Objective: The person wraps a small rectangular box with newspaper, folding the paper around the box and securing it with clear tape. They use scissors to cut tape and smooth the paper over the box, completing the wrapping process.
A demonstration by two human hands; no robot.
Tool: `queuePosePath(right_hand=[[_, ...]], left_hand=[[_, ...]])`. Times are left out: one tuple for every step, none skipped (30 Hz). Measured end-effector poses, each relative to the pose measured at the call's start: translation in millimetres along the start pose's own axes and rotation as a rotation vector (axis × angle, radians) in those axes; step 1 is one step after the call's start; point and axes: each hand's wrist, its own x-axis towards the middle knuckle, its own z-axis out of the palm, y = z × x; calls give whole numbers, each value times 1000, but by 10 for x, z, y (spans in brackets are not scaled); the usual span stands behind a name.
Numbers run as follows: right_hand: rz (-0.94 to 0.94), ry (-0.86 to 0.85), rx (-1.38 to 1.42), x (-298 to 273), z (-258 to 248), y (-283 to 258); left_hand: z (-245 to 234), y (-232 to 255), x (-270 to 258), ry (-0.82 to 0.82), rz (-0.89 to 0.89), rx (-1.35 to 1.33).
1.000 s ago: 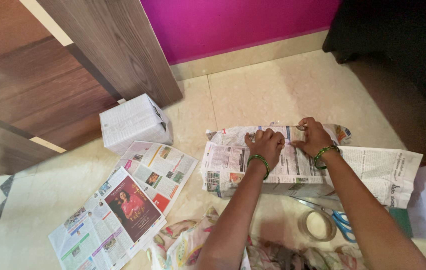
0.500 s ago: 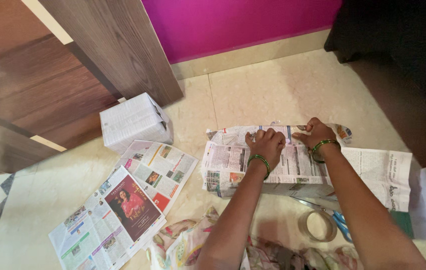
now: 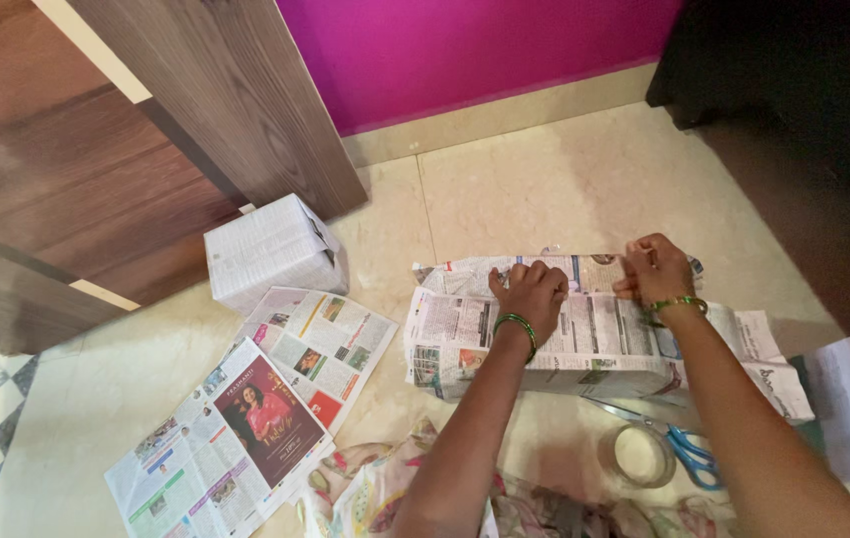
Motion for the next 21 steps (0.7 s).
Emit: queuePosePath(right_hand=[[-58, 43, -22, -114, -70, -30], [-116, 86, -45, -272, -145, -32], [-176, 130, -69, -439, -218, -28], [-184, 149, -67, -623, -288, 1], [-193, 169, -62, -818, -358, 60], [-143, 185, -123, -1003, -386, 145], [-96, 203, -183, -1180, -408, 234], [-187, 182, -79, -1351, -360, 354], [-277, 161, 26, -1488, -318, 472], [-194, 172, -114, -1606, -276, 593], [-108, 183, -253, -1721, -223, 724], [-142, 177, -370, -1800, -202, 834], [-180, 169, -485, -1831, -149, 921], [-244, 124, -443, -1861, -139, 993], [-308, 75, -401, -1874, -122, 1055], [-372, 25, -358, -1862, -118, 1099], [-359, 4, -358, -1852, -119, 1135], [-345, -17, -357, -1831, -119, 1162], [-331, -39, -357, -1818, -122, 1188], [-337, -57, -345, -1804, -129, 1207], [-344, -74, -331, -1789, -129, 1220]], left_hand=[[8, -6, -1, 9, 3, -5], [13, -14, 0, 17, 6, -11], [17, -17, 4, 28, 9, -18], [21, -20, 0, 26, 8, -12], [26, -20, -2, 24, 9, -3], [30, -15, -10, 23, 10, 5], [23, -6, -1, 24, 5, 13], [13, 4, 4, 25, 1, 21], [4, 12, -3, 25, -3, 30], [-5, 18, -9, 37, -7, 42], [-11, 18, -22, 46, -12, 56], [-12, 27, -33, 55, -18, 69], [-21, 39, -41, 67, -27, 66], [-27, 51, -61, 80, -36, 64], [-40, 48, -70, 95, -49, 63], [-51, 45, -55, 73, -75, 71], [-52, 43, -62, 48, -105, 79], [-49, 40, -63, 23, -135, 87], [-38, 33, -67, 42, -147, 89], [-24, 26, -67, 60, -160, 91], [-14, 17, -65, 78, -172, 94]])
